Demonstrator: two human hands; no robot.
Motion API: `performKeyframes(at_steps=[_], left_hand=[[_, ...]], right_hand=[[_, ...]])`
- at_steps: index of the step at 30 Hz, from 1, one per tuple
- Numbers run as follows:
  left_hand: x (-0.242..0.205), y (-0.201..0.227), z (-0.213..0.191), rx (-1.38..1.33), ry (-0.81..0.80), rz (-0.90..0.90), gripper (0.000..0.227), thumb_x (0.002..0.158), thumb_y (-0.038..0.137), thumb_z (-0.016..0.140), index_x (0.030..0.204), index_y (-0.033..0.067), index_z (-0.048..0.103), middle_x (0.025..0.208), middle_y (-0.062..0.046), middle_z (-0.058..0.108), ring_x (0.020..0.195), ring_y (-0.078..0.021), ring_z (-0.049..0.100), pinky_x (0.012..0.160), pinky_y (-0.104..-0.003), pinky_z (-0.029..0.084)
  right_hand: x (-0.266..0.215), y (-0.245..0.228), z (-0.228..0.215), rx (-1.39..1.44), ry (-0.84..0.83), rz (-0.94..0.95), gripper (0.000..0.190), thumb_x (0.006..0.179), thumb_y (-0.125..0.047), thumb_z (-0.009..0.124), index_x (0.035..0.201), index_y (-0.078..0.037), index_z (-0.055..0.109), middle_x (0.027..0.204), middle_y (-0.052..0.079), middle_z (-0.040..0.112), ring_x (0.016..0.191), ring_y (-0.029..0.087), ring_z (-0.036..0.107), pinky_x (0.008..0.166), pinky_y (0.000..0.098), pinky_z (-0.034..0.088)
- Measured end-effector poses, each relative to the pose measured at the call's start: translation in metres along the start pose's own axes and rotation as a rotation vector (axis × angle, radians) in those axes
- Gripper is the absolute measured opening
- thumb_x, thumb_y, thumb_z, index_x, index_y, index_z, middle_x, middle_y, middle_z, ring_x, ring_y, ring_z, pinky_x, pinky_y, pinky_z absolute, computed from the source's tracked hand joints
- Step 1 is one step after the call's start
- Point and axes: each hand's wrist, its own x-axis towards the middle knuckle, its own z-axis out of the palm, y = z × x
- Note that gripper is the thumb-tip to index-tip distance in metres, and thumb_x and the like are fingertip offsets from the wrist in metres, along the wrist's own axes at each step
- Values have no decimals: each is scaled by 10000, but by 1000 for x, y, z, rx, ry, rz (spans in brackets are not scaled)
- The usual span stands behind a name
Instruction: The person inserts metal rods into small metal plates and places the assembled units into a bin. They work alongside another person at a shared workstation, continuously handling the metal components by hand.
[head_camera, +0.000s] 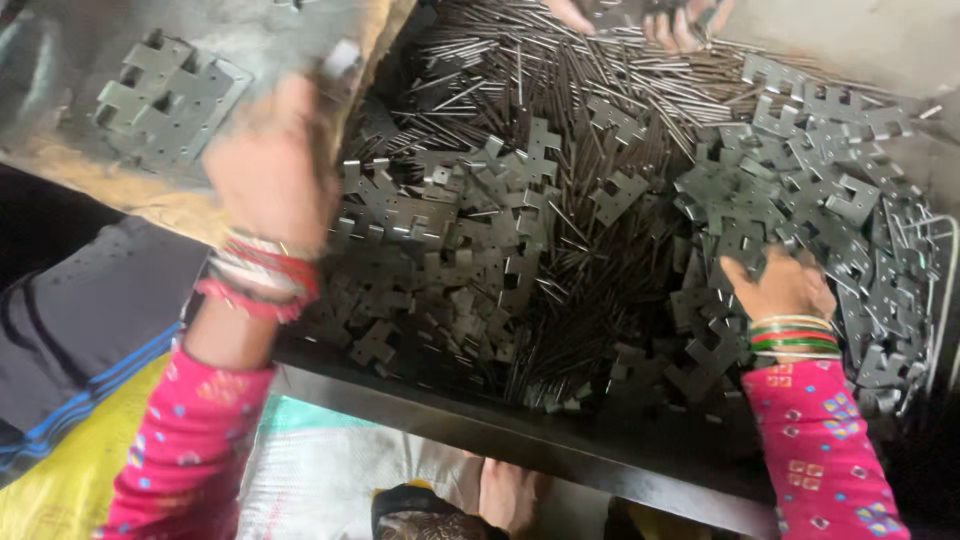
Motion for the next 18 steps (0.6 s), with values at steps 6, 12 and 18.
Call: performKeyframes(at_steps=[6, 12, 18], left_hand=[[10, -47, 21, 270, 69, -42, 444, 955, 97, 609, 1389, 18, 563, 1259, -174, 675, 1172, -351, 647, 965, -484, 475], [-31, 57, 28, -46, -92, 14, 444, 892, 255, 748, 1271, 74, 605, 1267, -170, 668, 1141, -347, 633, 961, -489, 459], [-50, 133, 72, -361, -638, 148, 507, 884, 480, 715, 1148, 62, 609, 1107, -178, 699, 880, -348, 712, 748, -488, 554]], right_hand=[[19, 44, 58, 7, 24, -9, 627, 807, -592, 793, 1219, -123, 741, 1126, 250, 695, 1106, 440, 651, 914, 547, 520], [22, 47, 45, -26, 18, -38, 396, 854, -335, 750, 1195, -136, 776, 1062, 204, 740, 1002, 425, 709, 877, 525, 570], [-19, 38, -41, 1635, 144, -19, 199, 1010, -228, 752, 1078, -53, 685, 956, 54, 656, 889, 206, 632, 825, 416, 532]])
